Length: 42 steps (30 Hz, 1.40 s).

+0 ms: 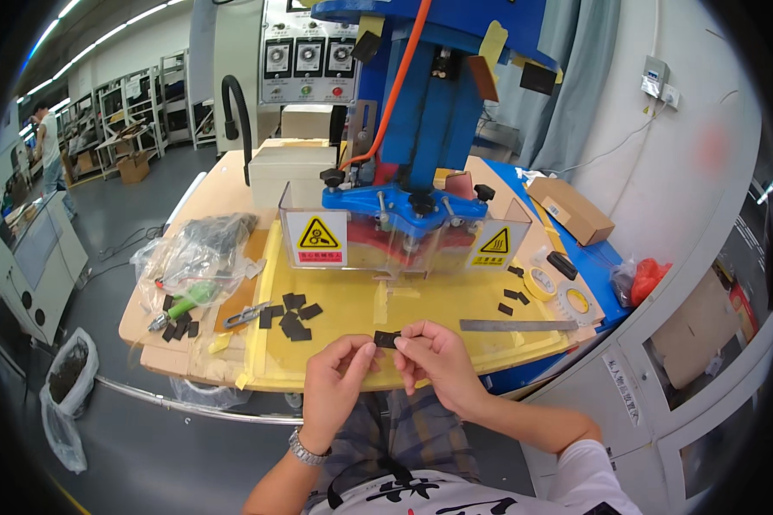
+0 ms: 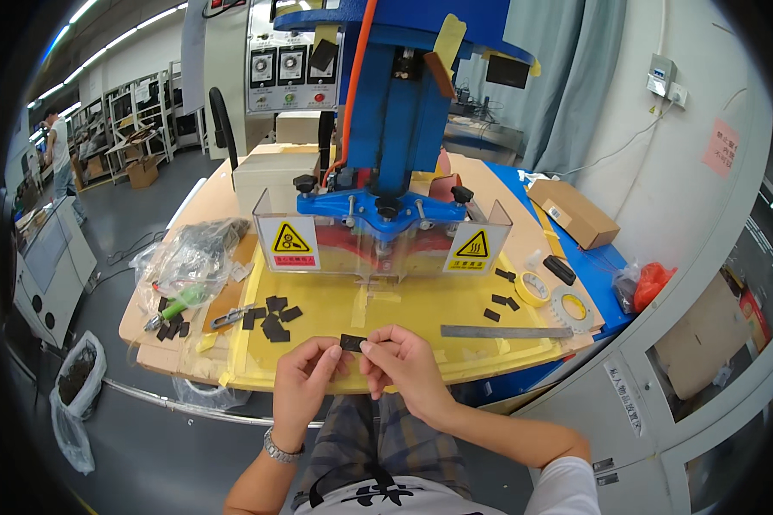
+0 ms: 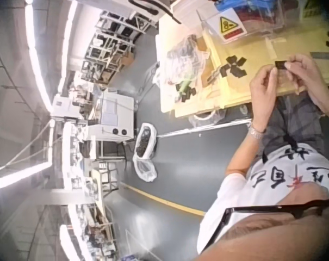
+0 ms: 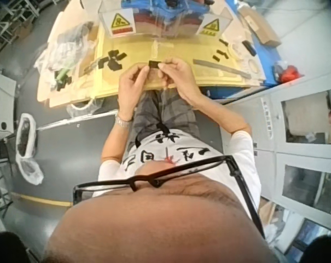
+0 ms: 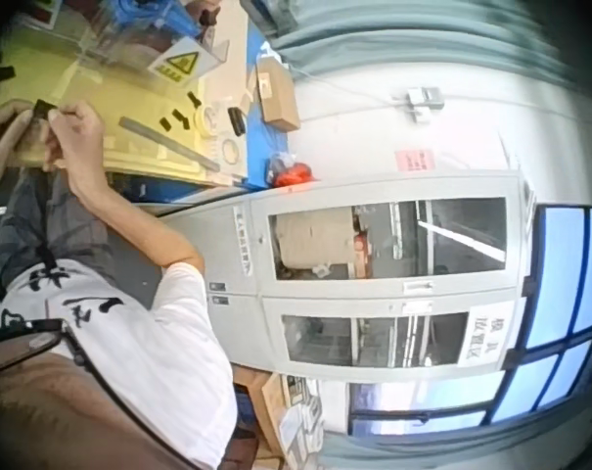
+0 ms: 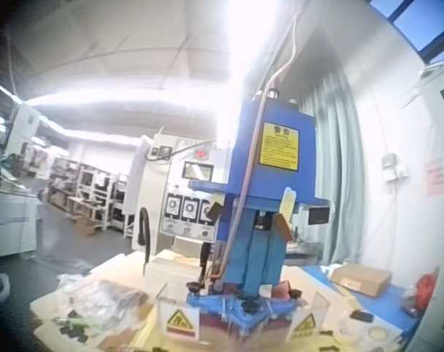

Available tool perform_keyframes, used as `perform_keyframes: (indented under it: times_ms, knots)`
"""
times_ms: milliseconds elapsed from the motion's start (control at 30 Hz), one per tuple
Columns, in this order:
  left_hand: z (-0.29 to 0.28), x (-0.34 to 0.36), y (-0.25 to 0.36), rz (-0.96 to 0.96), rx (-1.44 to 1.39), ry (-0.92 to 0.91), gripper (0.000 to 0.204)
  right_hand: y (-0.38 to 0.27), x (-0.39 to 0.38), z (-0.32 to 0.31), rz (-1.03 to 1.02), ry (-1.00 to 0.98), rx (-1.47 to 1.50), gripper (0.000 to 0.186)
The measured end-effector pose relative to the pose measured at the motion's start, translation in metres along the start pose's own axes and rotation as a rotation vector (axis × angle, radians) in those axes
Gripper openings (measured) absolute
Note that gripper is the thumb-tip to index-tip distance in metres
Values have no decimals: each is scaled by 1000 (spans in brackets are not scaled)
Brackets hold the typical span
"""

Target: The person aligns small black pieces on a work surface with a metal ruler, inserts them under a press machine, presses them, and handles the pieces by hand.

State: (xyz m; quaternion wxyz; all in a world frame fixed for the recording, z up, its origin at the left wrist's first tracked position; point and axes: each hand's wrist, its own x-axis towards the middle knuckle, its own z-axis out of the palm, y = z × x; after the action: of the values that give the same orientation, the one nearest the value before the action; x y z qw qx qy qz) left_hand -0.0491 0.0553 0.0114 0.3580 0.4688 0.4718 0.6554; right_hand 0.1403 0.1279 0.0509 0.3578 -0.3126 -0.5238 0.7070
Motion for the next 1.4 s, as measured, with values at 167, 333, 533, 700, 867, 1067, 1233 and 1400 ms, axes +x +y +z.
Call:
perform_keyframes:
  times_ms: [167,333,533,700,867,1067,1233,1400]
  knots:
    - [-11,-13,11,-137,-100,-17,15,12,-10,6,42,-107,26,14]
    - [-16,-15,14,-152,-83,-42,16,22,-19,5,86,-216,1,12]
    - [-9,-23,15,-131,-97,-72,16,27,-23,1,41,-189,-14,12]
    - [-8,-31,15,-146,-36,-72,15,25,-28,1,-12,-181,-94,15]
    - [-9,-32,12,-139,7,-70,14,21,-31,5,-316,-120,-414,44]
    - [-7,-35,12,-139,21,-69,15,14,-28,3,-430,-156,-583,47]
    - [-9,-37,9,-180,-92,-86,16,10,-29,3,-495,-109,-677,49]
    - [-13,-39,3,-200,-169,-110,15,12,-29,5,-511,-121,-703,48]
